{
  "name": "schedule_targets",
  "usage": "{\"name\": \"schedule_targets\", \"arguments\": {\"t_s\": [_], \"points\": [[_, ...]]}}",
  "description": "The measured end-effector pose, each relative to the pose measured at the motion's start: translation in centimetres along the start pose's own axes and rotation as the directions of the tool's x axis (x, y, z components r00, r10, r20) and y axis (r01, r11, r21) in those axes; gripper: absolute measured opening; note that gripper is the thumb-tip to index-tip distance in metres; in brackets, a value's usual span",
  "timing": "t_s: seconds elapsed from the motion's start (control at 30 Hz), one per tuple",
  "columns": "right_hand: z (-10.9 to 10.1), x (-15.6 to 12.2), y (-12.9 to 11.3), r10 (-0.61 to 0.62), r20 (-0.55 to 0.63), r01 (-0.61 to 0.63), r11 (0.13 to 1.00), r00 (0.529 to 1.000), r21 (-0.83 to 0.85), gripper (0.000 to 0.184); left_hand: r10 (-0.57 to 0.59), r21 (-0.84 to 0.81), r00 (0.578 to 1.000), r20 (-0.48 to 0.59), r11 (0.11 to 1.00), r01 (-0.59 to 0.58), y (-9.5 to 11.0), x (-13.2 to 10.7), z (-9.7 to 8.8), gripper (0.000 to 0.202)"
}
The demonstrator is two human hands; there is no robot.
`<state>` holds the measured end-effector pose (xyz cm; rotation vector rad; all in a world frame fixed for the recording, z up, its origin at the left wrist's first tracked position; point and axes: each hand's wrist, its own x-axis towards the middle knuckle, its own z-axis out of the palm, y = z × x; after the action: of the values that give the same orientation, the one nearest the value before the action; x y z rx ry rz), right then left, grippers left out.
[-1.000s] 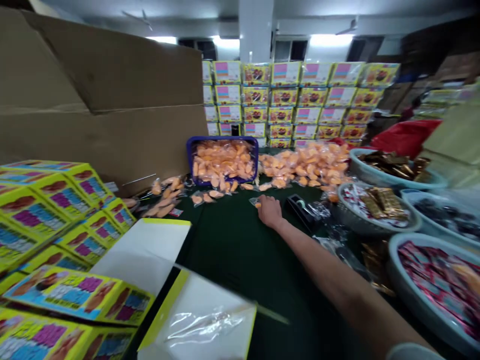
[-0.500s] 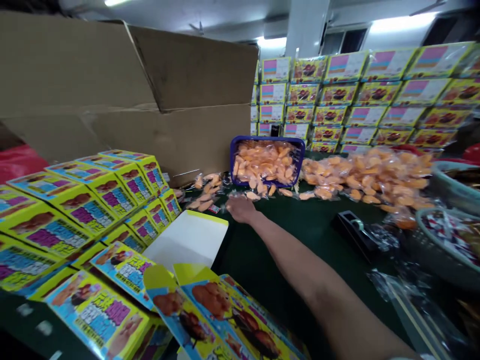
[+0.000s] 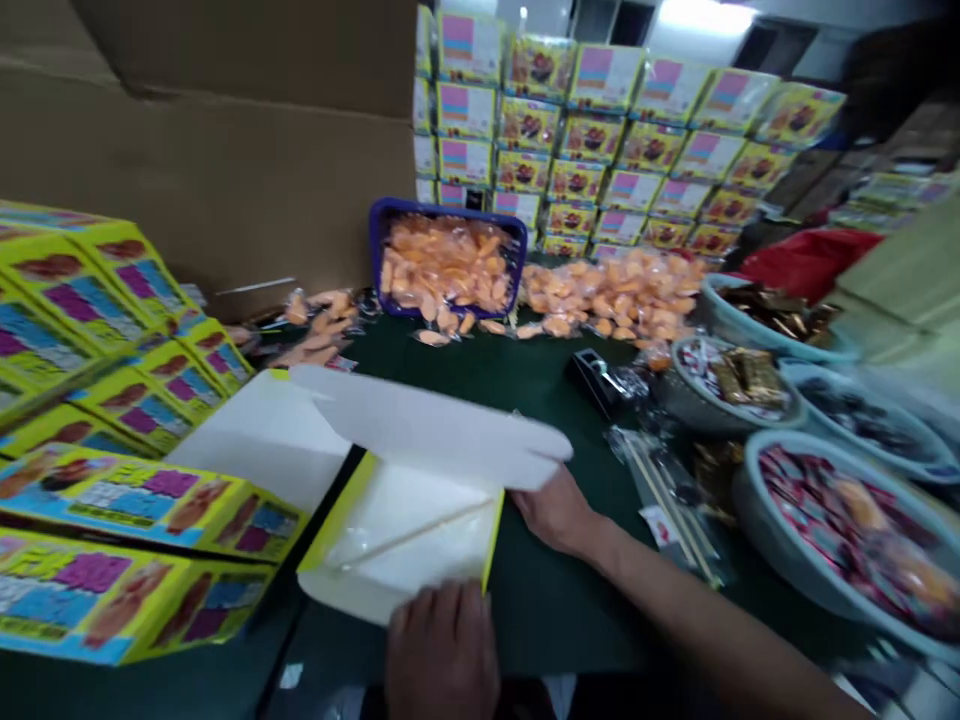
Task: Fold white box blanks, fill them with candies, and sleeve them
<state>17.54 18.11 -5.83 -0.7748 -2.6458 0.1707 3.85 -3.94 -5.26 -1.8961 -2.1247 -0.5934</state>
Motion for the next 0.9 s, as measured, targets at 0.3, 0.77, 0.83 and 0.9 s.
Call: {"name": "schedule_targets", "arguments": {"t_s": [0.3,0.77,0.83,0.9], "points": [[-5.5,-14.3,-3.0,0.174,-0.079,-0.162,0.976,0.981,0.142,0.034,-0.013,0.058,0.980,0.198,0.998,0.002,4.5,7.8,0.8,0.027],[-8.6,-12.6,-9.6,0.598,0.034,-0.222,0.243,0.800,0.944,0.040,-0.007,-0.849,0.853,0.521,0.091,0.520,7.7,3.1,-4.2,0.047],[-8.2,-12.9,-10.2,0.552,0.092,-0.253,0.223,0.829,0.941,0.041,-0.082,-0.859,0.863,0.499,0.084,0.505,7.4,2.3,-3.9,0.034],[-8.0,-13.5,-10.3,0.457,0.212,-0.296,0.120,0.864,0.948,0.040,-0.137,-0.862,0.880,0.456,0.178,0.474,6.6,1.7,-3.7,0.027]]}}
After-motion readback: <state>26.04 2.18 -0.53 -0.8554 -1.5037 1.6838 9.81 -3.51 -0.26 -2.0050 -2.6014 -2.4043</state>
